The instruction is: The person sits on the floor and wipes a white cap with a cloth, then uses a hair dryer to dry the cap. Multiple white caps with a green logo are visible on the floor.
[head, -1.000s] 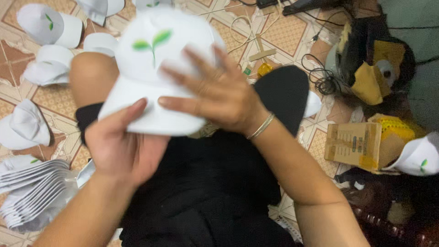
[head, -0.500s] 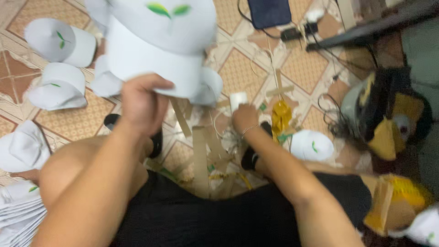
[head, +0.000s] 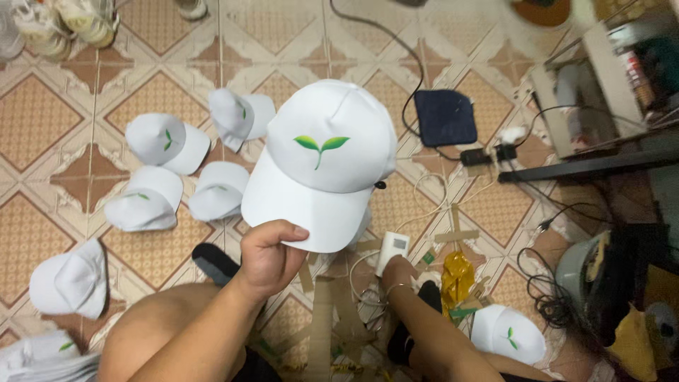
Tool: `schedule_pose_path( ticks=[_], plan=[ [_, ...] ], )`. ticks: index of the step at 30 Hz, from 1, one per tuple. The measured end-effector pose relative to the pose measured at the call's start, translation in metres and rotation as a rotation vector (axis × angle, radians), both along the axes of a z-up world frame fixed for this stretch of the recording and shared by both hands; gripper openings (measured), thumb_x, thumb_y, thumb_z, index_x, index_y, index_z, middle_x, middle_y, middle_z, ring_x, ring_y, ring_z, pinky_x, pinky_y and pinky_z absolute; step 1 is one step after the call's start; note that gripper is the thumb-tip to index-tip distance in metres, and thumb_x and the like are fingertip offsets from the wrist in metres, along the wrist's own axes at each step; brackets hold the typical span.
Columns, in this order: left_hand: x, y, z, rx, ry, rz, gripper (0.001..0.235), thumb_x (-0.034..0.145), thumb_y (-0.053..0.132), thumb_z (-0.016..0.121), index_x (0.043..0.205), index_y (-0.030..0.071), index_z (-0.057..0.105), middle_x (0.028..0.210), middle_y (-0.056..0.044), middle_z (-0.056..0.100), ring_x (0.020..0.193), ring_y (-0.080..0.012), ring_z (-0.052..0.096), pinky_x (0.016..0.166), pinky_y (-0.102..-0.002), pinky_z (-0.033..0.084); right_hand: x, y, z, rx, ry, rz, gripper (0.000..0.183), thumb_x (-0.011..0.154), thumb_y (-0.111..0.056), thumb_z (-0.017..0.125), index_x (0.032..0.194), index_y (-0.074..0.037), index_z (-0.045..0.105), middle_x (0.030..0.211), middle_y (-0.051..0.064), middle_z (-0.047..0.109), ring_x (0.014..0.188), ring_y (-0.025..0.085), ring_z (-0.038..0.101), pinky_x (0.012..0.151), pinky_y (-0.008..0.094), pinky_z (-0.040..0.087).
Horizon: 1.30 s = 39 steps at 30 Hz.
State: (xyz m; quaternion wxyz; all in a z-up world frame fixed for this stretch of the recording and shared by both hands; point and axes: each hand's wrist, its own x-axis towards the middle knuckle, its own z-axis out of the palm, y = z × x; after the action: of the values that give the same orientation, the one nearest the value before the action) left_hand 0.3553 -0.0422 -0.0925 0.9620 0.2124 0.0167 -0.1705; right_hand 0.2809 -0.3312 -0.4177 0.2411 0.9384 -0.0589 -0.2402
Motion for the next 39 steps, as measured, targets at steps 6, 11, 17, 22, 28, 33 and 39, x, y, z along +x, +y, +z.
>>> schedule_pose_path(
  ticks=[6, 11, 17, 22, 28, 33, 39],
  plan=[
    [0.012, -0.007, -0.028, 0.007, -0.092, -0.015, 0.051, 0.077, -0.006, 0.059, 0.128, -0.010, 0.057, 0.122, -0.018, 0.067, 0.117, -0.0326, 0.064, 0.108, -0.046, 0.047, 0.027, -0.071, 0.087, 0.758, 0.045, -0.368, 0.042, 0.090, -0.036, 0.068, 0.116, -0.002, 0.070, 0.096, 0.018, 0.073, 0.078, 0.026, 0.071, 0.073, 0.042, 0.056],
    [0.013, -0.020, -0.042, 0.696, -0.319, 0.029, 0.027, 0.074, -0.002, 0.069, 0.100, -0.009, 0.066, 0.095, -0.013, 0.069, 0.090, -0.0273, 0.066, 0.083, -0.038, 0.054, 0.026, -0.096, 0.200, 1.171, -0.170, -0.766, 0.074, 0.077, -0.027, 0.086, 0.136, -0.007, 0.047, 0.086, 0.013, 0.075, 0.059, 0.022, 0.064, 0.054, 0.037, 0.053],
    [-0.004, -0.038, -0.022, 0.739, -0.377, 0.055, 0.050, 0.064, -0.003, 0.067, 0.114, -0.003, 0.062, 0.101, -0.009, 0.068, 0.090, -0.0217, 0.066, 0.079, -0.034, 0.056, -0.009, -0.101, 0.309, 2.011, -0.678, -0.508, 0.051, 0.090, -0.023, 0.077, 0.124, 0.008, 0.055, 0.088, 0.010, 0.069, 0.074, 0.019, 0.069, 0.066, 0.031, 0.059],
    [-0.035, -0.062, 0.002, 0.314, -0.154, -0.116, 0.072, 0.072, -0.008, 0.067, 0.142, -0.003, 0.052, 0.127, -0.017, 0.065, 0.105, -0.0327, 0.060, 0.071, -0.046, 0.039, -0.026, -0.058, 0.356, 2.332, -0.802, -0.653, 0.054, 0.091, -0.021, 0.062, 0.137, 0.001, 0.043, 0.124, 0.016, 0.065, 0.117, 0.031, 0.067, 0.098, 0.046, 0.055],
    [-0.054, -0.081, 0.042, 0.042, -0.083, -0.212, 0.067, 0.084, 0.016, 0.065, 0.146, 0.004, 0.043, 0.139, -0.015, 0.059, 0.127, -0.0327, 0.058, 0.107, -0.050, 0.046, -0.012, -0.023, 0.362, 2.798, -0.616, -0.515, 0.059, 0.096, -0.024, 0.053, 0.146, 0.001, 0.035, 0.151, 0.020, 0.050, 0.140, 0.034, 0.048, 0.111, 0.054, 0.046],
    [-0.022, -0.086, 0.061, 0.157, -0.025, -0.397, 0.064, 0.094, 0.037, 0.057, 0.144, -0.002, 0.047, 0.131, -0.023, 0.064, 0.117, -0.0367, 0.064, 0.101, -0.050, 0.050, -0.006, -0.026, 0.360, 2.822, -0.632, -0.485, 0.055, 0.095, -0.018, 0.048, 0.145, 0.000, 0.034, 0.156, 0.021, 0.044, 0.141, 0.035, 0.045, 0.110, 0.055, 0.043],
    [0.028, -0.082, 0.041, 0.170, 0.037, -0.365, 0.053, 0.090, 0.019, 0.058, 0.134, -0.010, 0.054, 0.127, -0.024, 0.066, 0.115, -0.0377, 0.065, 0.103, -0.049, 0.050, 0.006, -0.032, 0.357, 2.842, -0.673, -0.686, 0.044, 0.095, -0.022, 0.048, 0.134, -0.003, 0.040, 0.152, 0.021, 0.050, 0.138, 0.035, 0.051, 0.110, 0.057, 0.046]
  ],
)
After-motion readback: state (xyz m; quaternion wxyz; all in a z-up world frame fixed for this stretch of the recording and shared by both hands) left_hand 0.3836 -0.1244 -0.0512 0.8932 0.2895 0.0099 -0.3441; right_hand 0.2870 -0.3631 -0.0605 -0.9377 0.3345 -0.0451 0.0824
